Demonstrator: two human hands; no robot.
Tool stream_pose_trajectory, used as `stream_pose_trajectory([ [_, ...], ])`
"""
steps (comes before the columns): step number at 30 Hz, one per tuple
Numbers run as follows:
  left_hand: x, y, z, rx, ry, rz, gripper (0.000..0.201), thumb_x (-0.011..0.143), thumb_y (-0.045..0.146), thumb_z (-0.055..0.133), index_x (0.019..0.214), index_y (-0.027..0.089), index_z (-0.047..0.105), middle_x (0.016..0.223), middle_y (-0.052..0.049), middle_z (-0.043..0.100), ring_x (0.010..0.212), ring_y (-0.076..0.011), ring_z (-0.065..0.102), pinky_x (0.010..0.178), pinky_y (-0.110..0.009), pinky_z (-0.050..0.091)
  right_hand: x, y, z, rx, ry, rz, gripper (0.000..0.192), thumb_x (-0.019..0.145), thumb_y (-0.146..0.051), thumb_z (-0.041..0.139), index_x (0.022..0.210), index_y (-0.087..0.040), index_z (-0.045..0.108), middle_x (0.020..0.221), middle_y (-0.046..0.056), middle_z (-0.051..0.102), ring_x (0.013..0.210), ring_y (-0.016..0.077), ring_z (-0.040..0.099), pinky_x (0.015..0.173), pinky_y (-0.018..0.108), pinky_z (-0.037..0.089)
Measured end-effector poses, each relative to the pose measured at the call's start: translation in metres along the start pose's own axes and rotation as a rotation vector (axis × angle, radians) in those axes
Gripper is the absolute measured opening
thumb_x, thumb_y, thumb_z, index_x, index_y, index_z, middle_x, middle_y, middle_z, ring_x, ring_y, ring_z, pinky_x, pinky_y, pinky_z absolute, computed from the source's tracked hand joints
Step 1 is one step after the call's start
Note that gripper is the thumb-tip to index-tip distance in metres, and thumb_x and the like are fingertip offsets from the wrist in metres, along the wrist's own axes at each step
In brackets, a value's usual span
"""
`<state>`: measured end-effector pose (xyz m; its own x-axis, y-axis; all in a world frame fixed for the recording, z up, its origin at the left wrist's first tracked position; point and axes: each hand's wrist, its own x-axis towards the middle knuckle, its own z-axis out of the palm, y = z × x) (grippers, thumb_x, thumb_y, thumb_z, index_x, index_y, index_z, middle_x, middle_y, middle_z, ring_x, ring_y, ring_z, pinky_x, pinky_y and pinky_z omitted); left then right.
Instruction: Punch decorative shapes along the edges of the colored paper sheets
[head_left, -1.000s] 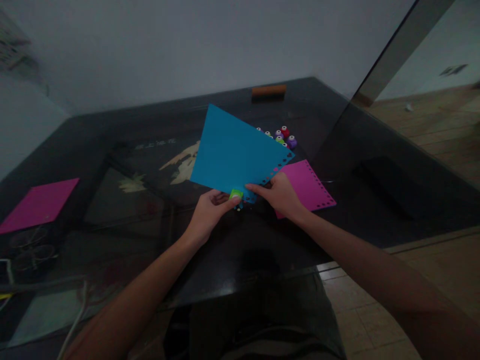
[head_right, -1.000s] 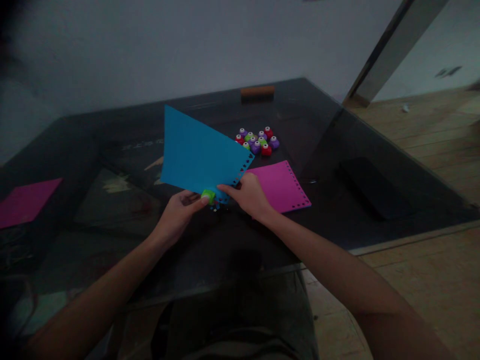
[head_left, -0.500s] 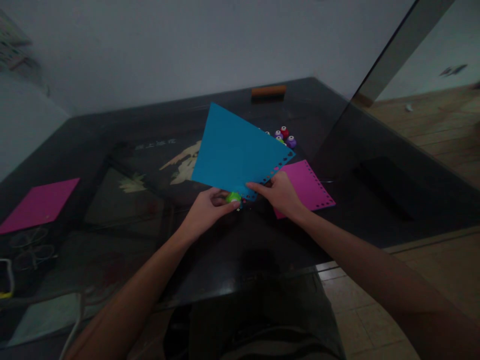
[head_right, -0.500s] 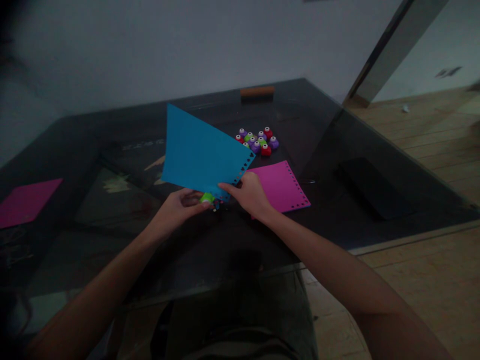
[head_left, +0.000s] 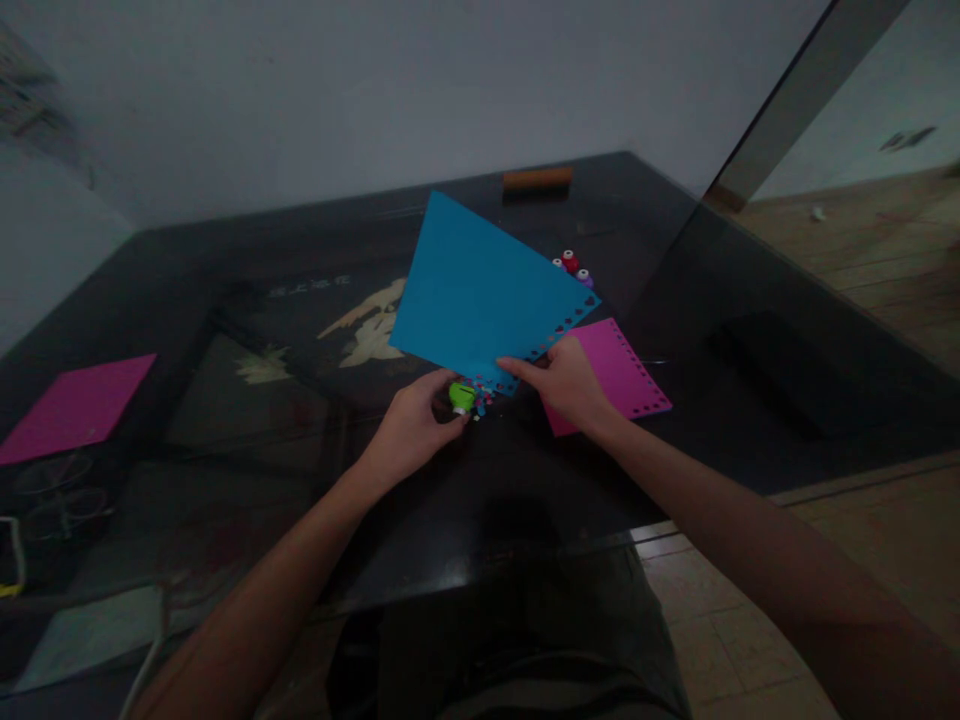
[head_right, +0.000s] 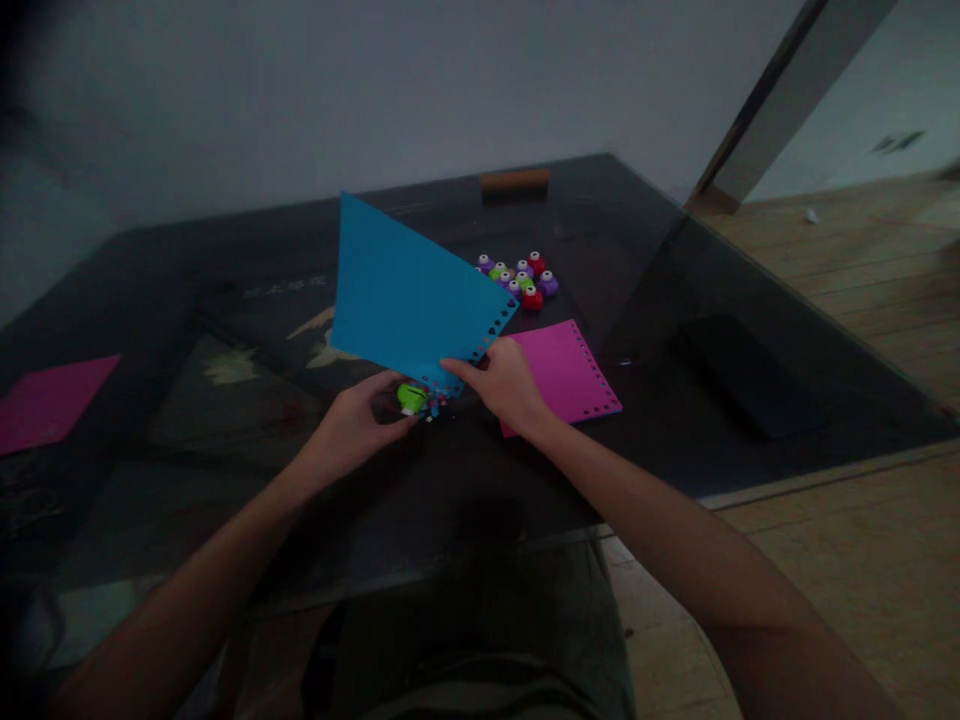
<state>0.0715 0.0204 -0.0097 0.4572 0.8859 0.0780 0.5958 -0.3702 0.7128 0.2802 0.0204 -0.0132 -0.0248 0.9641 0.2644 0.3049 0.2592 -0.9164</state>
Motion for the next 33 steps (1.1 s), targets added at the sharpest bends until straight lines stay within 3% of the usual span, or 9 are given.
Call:
stream_pose_trajectory([
  [5, -0.0005, -0.0041, 0.0012, 0.138, 0.051, 0.143, 0.041, 0.071, 0.005, 0.055, 0.112, 0.014, 0.056, 0.109, -0.01, 0.064, 0.1, -0.0224, 0.061, 0.088, -0.039, 0.05, -0.0005, -0.0013, -0.0006, -0.013, 0.024, 0.008, 0.013, 0.076, -0.032, 0.067, 0.08, -0.02, 0.067, 0.094, 0.005, 0.073, 0.085, 0.0223, 0.066, 0.079, 0.036, 0.05],
  [15, 0.0, -0.0029, -0.0011, 0.215, 0.046, 0.229, 0.053, 0.065, -0.007, 0.047, 0.113, 0.014, 0.057, 0.115, -0.009, 0.063, 0.108, -0.0213, 0.058, 0.096, -0.039, 0.046, -0.0008, -0.0042, -0.0028, -0.017, 0.041, 0.037, 0.017, 0.076, -0.034, 0.067, 0.08, -0.018, 0.066, 0.087, 0.004, 0.072, 0.079, 0.0208, 0.063, 0.076, 0.035, 0.049],
  [24, 0.0008, 0.0007, -0.0039, 0.189, 0.013, 0.199, 0.059, 0.062, -0.008, 0.045, 0.113, 0.019, 0.057, 0.115, -0.007, 0.062, 0.109, -0.0208, 0.057, 0.096, -0.039, 0.045, 0.0003, -0.0048, -0.0061, -0.039, 0.042, 0.065, 0.019, 0.076, -0.038, 0.067, 0.074, -0.019, 0.064, 0.081, 0.003, 0.07, 0.074, 0.0192, 0.061, 0.07, 0.032, 0.049],
  [33, 0.0025, -0.0035, -0.0053, 0.073, 0.072, 0.106, 0.043, 0.07, 0.003, 0.052, 0.11, 0.017, 0.061, 0.111, -0.007, 0.066, 0.104, -0.0208, 0.06, 0.093, -0.038, 0.048, 0.0017, -0.0082, -0.0089, -0.012, 0.003, 0.102, 0.024, 0.08, -0.038, 0.059, 0.066, -0.019, 0.06, 0.066, 0.003, 0.066, 0.059, 0.0164, 0.06, 0.056, 0.028, 0.047],
])
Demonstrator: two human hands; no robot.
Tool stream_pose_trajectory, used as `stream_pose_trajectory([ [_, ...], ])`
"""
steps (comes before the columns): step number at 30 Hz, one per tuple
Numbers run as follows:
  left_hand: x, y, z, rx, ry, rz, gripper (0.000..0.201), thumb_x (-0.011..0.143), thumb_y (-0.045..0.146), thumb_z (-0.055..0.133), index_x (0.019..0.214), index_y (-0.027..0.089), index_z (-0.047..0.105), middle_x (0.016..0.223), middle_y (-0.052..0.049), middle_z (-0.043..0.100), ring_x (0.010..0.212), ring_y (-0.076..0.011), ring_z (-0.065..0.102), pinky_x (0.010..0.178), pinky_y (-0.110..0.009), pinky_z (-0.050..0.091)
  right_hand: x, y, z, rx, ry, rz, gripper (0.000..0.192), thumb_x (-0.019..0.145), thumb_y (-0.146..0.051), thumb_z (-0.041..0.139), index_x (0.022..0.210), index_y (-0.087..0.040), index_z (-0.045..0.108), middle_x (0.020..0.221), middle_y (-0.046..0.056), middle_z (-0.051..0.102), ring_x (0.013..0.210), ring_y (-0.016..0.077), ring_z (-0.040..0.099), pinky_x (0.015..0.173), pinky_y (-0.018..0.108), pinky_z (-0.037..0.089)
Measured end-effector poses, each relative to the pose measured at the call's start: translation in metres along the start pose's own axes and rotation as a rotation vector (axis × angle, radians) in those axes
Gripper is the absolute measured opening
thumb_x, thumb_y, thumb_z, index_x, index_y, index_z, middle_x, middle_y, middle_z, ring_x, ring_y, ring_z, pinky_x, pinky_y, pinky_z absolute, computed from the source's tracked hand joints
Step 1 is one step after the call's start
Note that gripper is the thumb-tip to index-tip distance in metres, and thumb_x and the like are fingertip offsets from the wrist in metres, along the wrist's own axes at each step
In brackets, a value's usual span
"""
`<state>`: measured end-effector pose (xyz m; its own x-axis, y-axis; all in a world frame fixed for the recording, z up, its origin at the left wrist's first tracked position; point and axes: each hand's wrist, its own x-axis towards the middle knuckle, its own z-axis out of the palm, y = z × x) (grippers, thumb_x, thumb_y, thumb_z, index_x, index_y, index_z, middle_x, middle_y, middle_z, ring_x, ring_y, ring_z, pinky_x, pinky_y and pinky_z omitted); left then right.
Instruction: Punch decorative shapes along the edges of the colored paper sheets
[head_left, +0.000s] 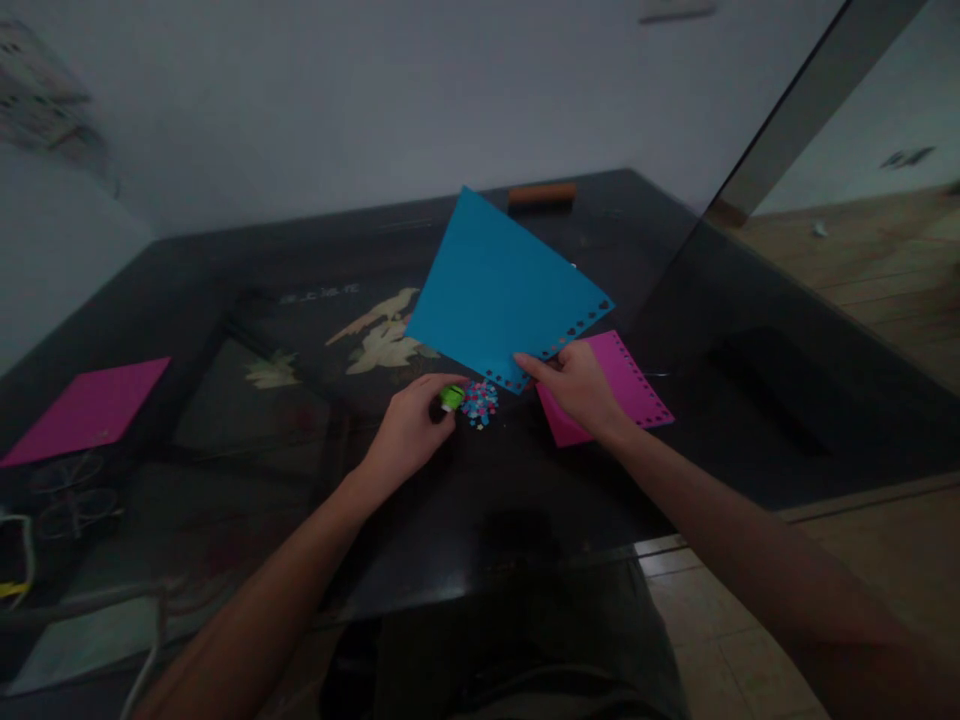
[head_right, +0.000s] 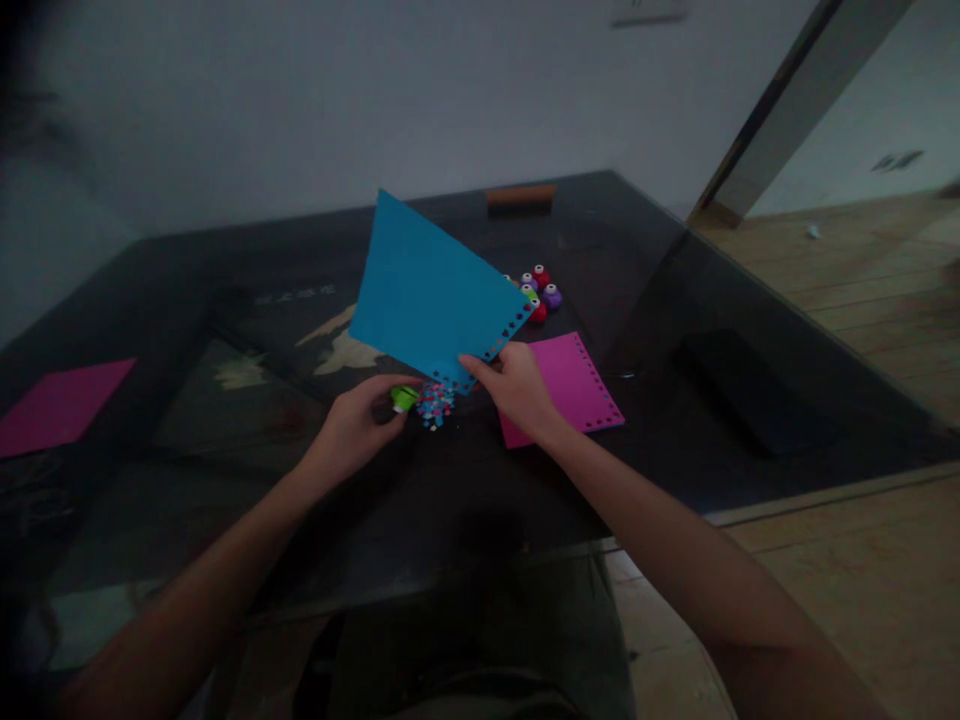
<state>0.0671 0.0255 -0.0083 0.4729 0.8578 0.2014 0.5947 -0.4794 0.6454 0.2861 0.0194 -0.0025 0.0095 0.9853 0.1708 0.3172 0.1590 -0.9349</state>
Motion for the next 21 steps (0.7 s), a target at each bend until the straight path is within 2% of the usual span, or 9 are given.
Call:
stream_pose_trajectory([
  [5, 0.002, -0.007, 0.001, -0.224, -0.004, -0.116, 0.036, 0.075, 0.015, 0.057, 0.11, 0.018, 0.06, 0.109, -0.005, 0.066, 0.097, -0.0179, 0.064, 0.089, -0.036, 0.051, 0.003, 0.0, -0.002, 0.011, 0.024, 0.008, 0.025, 0.078, -0.037, 0.059, 0.062, -0.017, 0.059, 0.064, 0.003, 0.065, 0.056, 0.015, 0.058, 0.054, 0.028, 0.046],
  [9, 0.004, -0.003, -0.003, -0.374, 0.043, -0.172, 0.034, 0.075, 0.024, 0.062, 0.108, 0.017, 0.058, 0.105, -0.007, 0.066, 0.094, -0.0186, 0.064, 0.085, -0.036, 0.052, 0.008, 0.005, -0.006, 0.066, 0.052, 0.008, 0.02, 0.075, -0.036, 0.061, 0.072, -0.016, 0.063, 0.072, 0.004, 0.068, 0.062, 0.0167, 0.061, 0.059, 0.031, 0.049],
  [11, 0.005, 0.0, -0.005, -0.433, 0.029, -0.215, 0.034, 0.076, 0.027, 0.062, 0.108, 0.017, 0.058, 0.103, -0.007, 0.067, 0.09, -0.019, 0.065, 0.082, -0.036, 0.052, 0.011, 0.008, -0.01, 0.078, 0.079, 0.017, 0.019, 0.072, -0.035, 0.064, 0.076, -0.016, 0.065, 0.078, 0.006, 0.07, 0.067, 0.0182, 0.063, 0.063, 0.033, 0.051],
  [14, 0.006, 0.002, -0.006, -0.564, 0.014, -0.255, 0.039, 0.081, 0.034, 0.058, 0.117, 0.019, 0.055, 0.109, -0.008, 0.066, 0.085, -0.018, 0.066, 0.077, -0.034, 0.053, 0.015, 0.01, -0.016, 0.225, 0.112, 0.033, 0.028, 0.067, -0.035, 0.07, 0.086, -0.016, 0.066, 0.085, 0.007, 0.072, 0.074, 0.0201, 0.065, 0.071, 0.036, 0.053],
  [18, 0.006, 0.001, -0.004, -0.752, 0.046, -0.261, 0.039, 0.086, 0.04, 0.051, 0.119, 0.02, 0.056, 0.117, -0.009, 0.063, 0.09, -0.0189, 0.065, 0.072, -0.03, 0.052, 0.021, 0.004, -0.03, 0.394, 0.111, 0.052, 0.036, 0.064, -0.041, 0.074, 0.09, -0.017, 0.067, 0.085, 0.005, 0.073, 0.073, 0.0199, 0.066, 0.076, 0.039, 0.053],
  [21, 0.005, 0.0, -0.002, -0.796, 0.052, -0.271, 0.038, 0.086, 0.04, 0.053, 0.118, 0.02, 0.057, 0.117, -0.009, 0.063, 0.091, -0.0184, 0.064, 0.071, -0.028, 0.05, 0.022, -0.006, -0.05, 0.436, 0.18, 0.064, 0.035, 0.061, -0.041, 0.076, 0.086, -0.019, 0.068, 0.082, 0.003, 0.073, 0.069, 0.0181, 0.065, 0.075, 0.036, 0.053],
])
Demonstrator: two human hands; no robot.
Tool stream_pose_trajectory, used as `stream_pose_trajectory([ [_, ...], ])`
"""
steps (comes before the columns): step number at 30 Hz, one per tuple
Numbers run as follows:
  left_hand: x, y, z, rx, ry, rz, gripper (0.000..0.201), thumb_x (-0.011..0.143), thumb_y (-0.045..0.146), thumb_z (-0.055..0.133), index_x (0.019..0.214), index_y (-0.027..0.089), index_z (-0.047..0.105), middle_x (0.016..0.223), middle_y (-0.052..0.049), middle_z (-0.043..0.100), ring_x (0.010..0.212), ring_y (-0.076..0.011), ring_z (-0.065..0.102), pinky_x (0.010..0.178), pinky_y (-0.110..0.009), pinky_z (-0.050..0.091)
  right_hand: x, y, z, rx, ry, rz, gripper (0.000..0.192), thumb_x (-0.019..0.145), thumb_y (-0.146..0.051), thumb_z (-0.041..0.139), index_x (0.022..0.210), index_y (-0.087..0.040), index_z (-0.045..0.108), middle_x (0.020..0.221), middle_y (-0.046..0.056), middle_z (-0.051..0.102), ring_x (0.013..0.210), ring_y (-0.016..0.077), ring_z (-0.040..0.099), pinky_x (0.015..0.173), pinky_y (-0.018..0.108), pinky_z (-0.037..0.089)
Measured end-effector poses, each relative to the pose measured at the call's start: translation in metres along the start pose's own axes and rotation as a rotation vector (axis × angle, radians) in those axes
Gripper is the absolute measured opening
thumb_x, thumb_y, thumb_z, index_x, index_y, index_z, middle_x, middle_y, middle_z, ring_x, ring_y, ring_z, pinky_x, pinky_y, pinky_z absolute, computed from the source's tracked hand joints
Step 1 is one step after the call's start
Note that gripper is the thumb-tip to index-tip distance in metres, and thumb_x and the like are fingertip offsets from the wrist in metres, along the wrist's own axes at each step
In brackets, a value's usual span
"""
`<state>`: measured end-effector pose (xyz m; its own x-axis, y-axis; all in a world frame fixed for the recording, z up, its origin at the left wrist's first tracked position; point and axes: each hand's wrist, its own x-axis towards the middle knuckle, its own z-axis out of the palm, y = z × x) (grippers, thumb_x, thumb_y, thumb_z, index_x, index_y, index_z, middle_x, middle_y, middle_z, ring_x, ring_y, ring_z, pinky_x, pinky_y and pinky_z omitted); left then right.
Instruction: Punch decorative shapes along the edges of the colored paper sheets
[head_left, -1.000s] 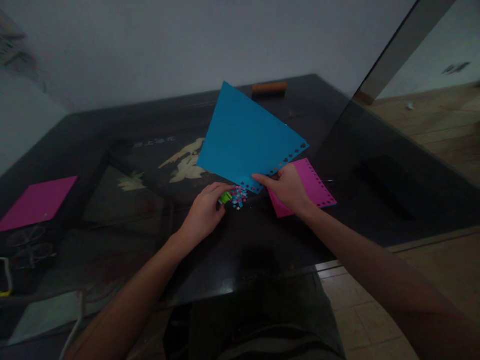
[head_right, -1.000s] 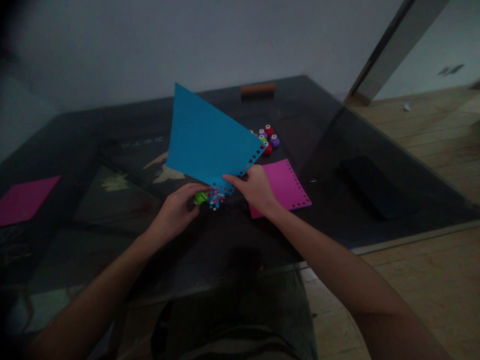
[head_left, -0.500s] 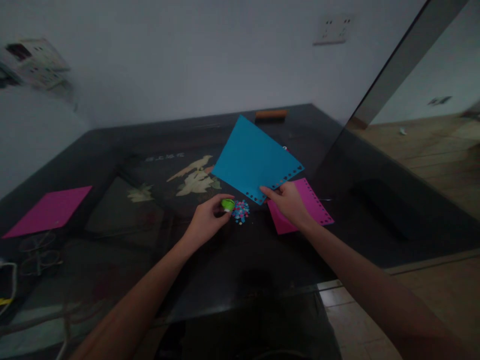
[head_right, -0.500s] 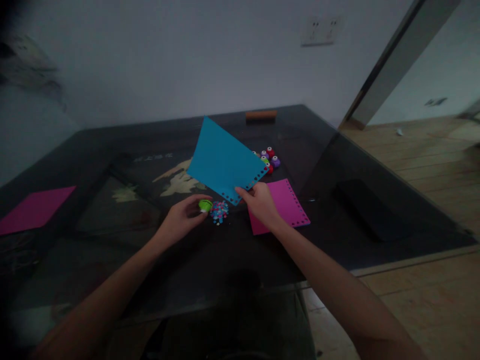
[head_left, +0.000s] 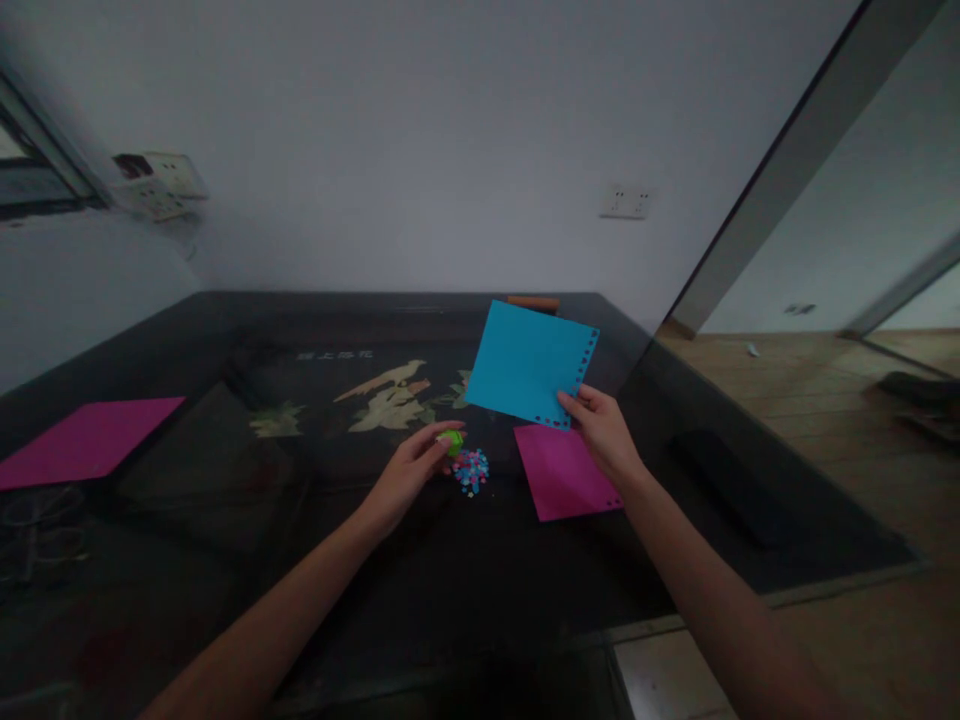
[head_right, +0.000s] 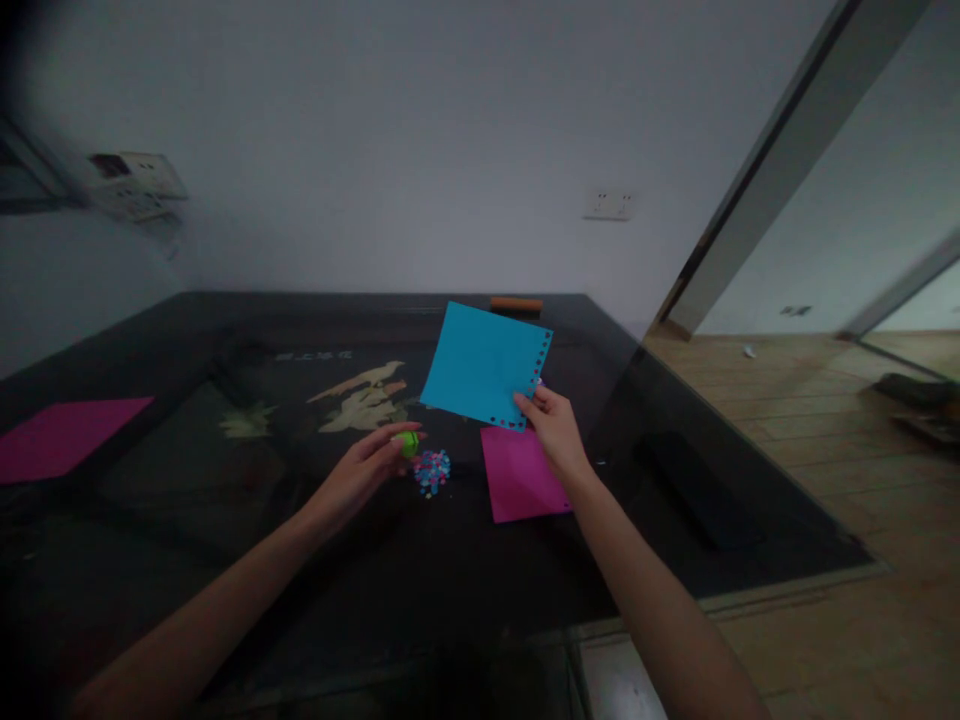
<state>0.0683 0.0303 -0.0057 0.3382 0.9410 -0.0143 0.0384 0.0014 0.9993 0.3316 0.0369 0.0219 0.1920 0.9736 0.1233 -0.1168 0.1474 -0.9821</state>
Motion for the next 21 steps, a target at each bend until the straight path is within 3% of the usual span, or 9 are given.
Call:
stream_pose_trajectory([
  [5, 0.0, 0.001, 0.002, 0.043, 0.001, 0.003, 0.046, 0.078, 0.035, 0.065, 0.12, 0.019, 0.053, 0.114, -0.009, 0.066, 0.086, -0.0178, 0.065, 0.074, -0.031, 0.051, -0.005, -0.015, -0.046, 0.043, 0.128, -0.001, 0.029, 0.059, -0.036, 0.08, 0.082, -0.021, 0.071, 0.084, 0.003, 0.073, 0.07, 0.0174, 0.066, 0.075, 0.033, 0.054],
  [10, 0.005, 0.003, 0.004, 0.074, 0.012, 0.011, 0.039, 0.073, 0.034, 0.067, 0.107, 0.017, 0.055, 0.108, -0.009, 0.069, 0.099, -0.0224, 0.065, 0.086, -0.038, 0.051, -0.018, 0.004, -0.087, 0.029, 0.198, 0.115, 0.03, 0.055, -0.034, 0.084, 0.08, -0.021, 0.073, 0.083, 0.004, 0.073, 0.068, 0.0185, 0.067, 0.071, 0.031, 0.055],
  [15, 0.026, 0.009, 0.009, 0.285, 0.033, 0.126, 0.033, 0.076, 0.033, 0.062, 0.105, 0.017, 0.059, 0.097, -0.007, 0.07, 0.085, -0.0204, 0.067, 0.077, -0.036, 0.053, -0.025, 0.02, -0.09, 0.046, 0.157, 0.172, 0.037, 0.057, -0.033, 0.083, 0.09, -0.023, 0.071, 0.084, 0.004, 0.074, 0.068, 0.0195, 0.069, 0.068, 0.032, 0.056],
  [21, 0.093, 0.008, 0.022, 0.529, 0.067, 0.222, 0.029, 0.078, 0.03, 0.06, 0.104, 0.017, 0.061, 0.094, -0.006, 0.069, 0.082, -0.0209, 0.065, 0.077, -0.035, 0.05, -0.028, 0.02, -0.09, -0.028, 0.103, 0.19, 0.033, 0.061, -0.037, 0.08, 0.088, -0.02, 0.07, 0.082, 0.005, 0.074, 0.066, 0.0205, 0.068, 0.065, 0.032, 0.056],
])
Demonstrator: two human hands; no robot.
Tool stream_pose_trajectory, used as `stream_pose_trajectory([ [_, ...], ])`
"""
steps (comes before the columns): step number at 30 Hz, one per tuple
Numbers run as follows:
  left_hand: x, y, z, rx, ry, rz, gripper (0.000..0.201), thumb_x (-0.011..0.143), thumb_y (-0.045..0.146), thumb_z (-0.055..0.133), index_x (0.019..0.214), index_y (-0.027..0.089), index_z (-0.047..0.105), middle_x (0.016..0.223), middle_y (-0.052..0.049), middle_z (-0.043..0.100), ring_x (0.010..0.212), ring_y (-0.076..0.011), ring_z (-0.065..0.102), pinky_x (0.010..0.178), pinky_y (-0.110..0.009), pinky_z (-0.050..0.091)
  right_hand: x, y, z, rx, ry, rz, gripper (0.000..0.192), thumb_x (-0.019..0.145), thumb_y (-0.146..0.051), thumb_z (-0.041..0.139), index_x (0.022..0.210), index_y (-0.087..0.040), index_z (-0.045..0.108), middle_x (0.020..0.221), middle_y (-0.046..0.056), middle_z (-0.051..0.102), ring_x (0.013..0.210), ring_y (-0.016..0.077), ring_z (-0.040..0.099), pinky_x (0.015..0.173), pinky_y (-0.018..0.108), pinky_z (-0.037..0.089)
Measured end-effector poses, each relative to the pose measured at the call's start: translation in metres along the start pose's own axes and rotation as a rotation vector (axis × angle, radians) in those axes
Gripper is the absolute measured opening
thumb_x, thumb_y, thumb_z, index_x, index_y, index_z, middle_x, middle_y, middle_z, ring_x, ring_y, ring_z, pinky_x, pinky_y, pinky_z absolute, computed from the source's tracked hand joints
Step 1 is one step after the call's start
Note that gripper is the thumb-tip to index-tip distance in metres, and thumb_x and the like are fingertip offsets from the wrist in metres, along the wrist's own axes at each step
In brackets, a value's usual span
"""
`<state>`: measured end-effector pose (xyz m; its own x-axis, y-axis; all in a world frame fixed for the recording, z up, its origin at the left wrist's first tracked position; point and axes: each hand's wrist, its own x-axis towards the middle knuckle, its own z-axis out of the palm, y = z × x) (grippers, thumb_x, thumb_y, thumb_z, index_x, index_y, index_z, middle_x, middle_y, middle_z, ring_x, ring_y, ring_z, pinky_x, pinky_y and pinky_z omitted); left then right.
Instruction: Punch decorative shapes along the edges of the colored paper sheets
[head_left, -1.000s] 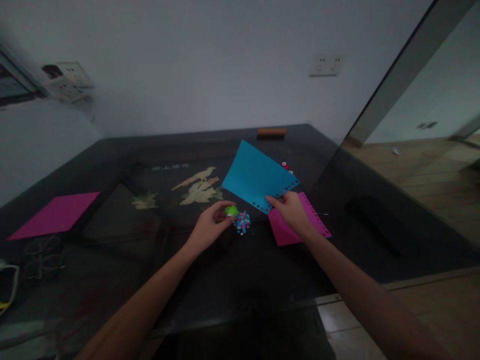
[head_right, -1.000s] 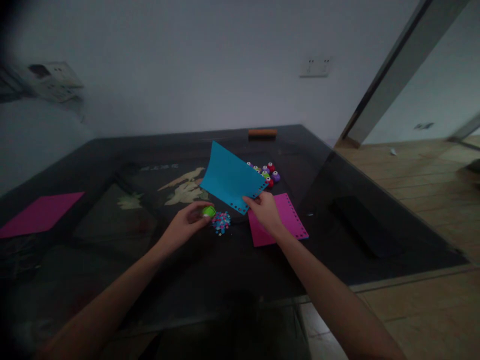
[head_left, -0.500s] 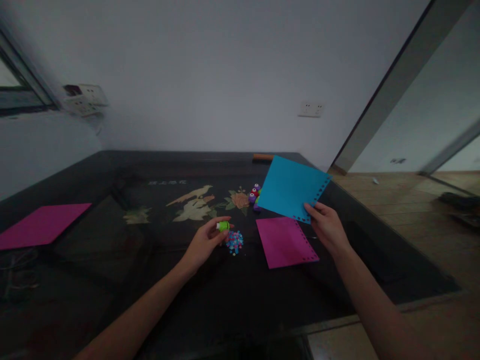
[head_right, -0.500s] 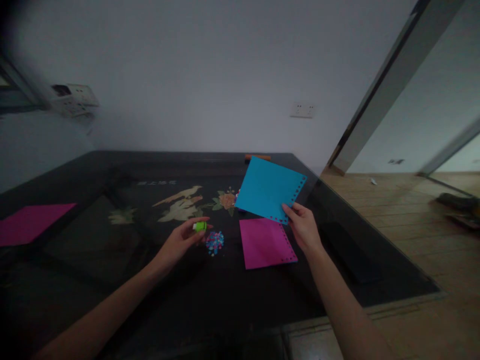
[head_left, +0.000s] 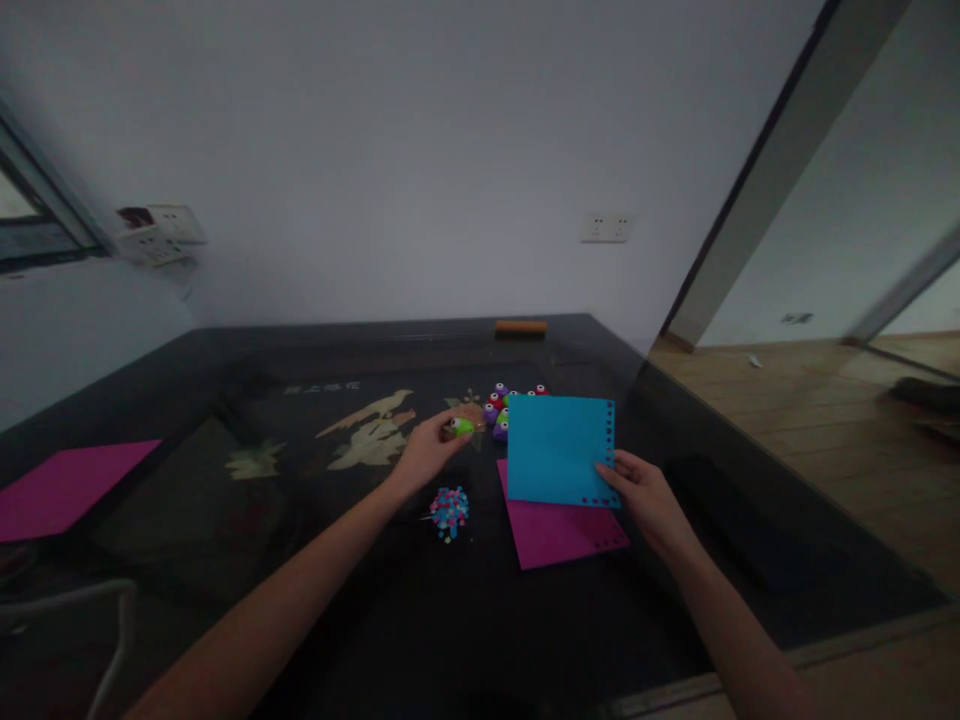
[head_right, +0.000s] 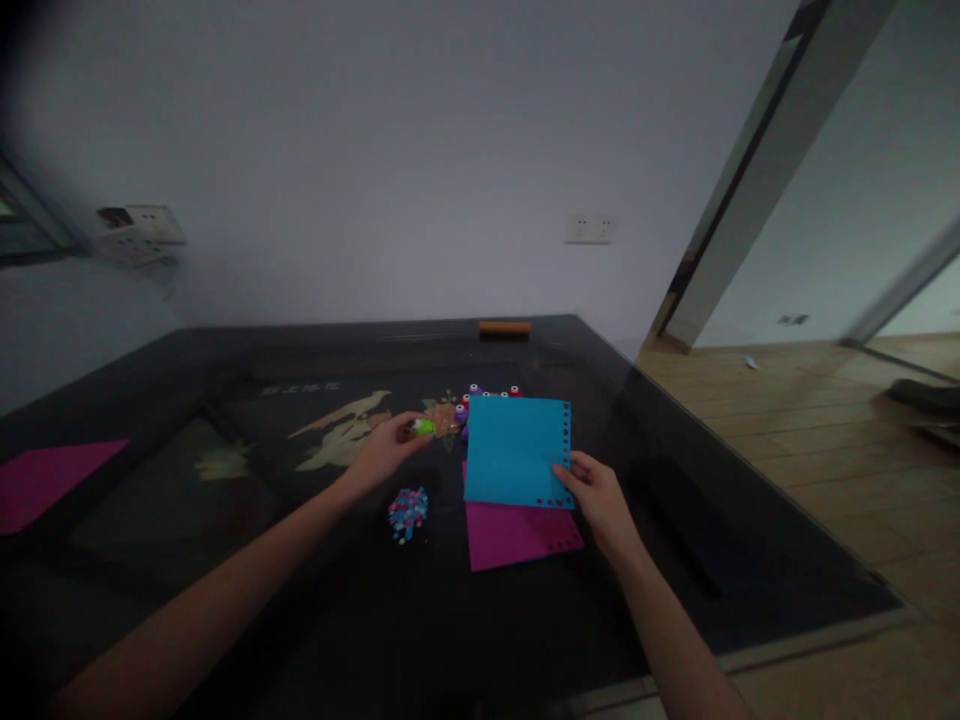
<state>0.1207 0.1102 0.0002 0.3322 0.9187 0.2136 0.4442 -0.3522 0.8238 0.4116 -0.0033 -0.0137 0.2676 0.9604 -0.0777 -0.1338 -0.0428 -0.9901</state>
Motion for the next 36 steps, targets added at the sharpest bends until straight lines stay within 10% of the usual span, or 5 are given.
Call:
stream_pose_trajectory([
  [7, 0.055, -0.018, 0.031, 0.249, -0.038, 0.026, 0.02, 0.081, 0.026, 0.064, 0.099, 0.017, 0.064, 0.104, -0.007, 0.066, 0.096, -0.0227, 0.061, 0.085, -0.036, 0.049, -0.001, -0.002, -0.01, -0.056, 0.023, -0.022, 0.03, 0.063, -0.04, 0.079, 0.084, -0.02, 0.072, 0.078, 0.005, 0.073, 0.063, 0.0216, 0.066, 0.063, 0.034, 0.054],
  [18, 0.06, -0.022, 0.059, 0.433, -0.087, 0.051, 0.033, 0.09, 0.033, 0.055, 0.118, 0.017, 0.054, 0.119, -0.009, 0.057, 0.1, -0.0215, 0.059, 0.083, -0.043, 0.052, 0.003, -0.006, -0.019, -0.081, 0.15, -0.09, 0.046, 0.051, -0.043, 0.083, 0.086, -0.016, 0.069, 0.085, 0.006, 0.072, 0.069, 0.0207, 0.066, 0.068, 0.035, 0.055],
  [27, 0.027, 0.002, 0.043, 0.201, 0.007, 0.02, 0.029, 0.083, 0.016, 0.055, 0.111, 0.017, 0.057, 0.12, -0.01, 0.056, 0.113, -0.0242, 0.053, 0.099, -0.04, 0.04, 0.004, -0.002, -0.019, -0.11, 0.084, -0.052, 0.048, 0.051, -0.038, 0.083, 0.09, -0.017, 0.066, 0.086, 0.007, 0.071, 0.069, 0.0207, 0.065, 0.066, 0.035, 0.056],
  [36, -0.031, 0.025, 0.053, -0.23, -0.362, -0.204, 0.017, 0.085, 0.03, 0.052, 0.086, 0.015, 0.06, 0.065, -0.001, 0.065, 0.059, -0.0133, 0.062, 0.055, -0.023, 0.047, -0.002, -0.004, -0.01, -0.197, -0.12, 0.05, 0.043, 0.058, -0.035, 0.08, 0.093, -0.018, 0.063, 0.087, 0.005, 0.07, 0.071, 0.0195, 0.065, 0.068, 0.035, 0.054],
])
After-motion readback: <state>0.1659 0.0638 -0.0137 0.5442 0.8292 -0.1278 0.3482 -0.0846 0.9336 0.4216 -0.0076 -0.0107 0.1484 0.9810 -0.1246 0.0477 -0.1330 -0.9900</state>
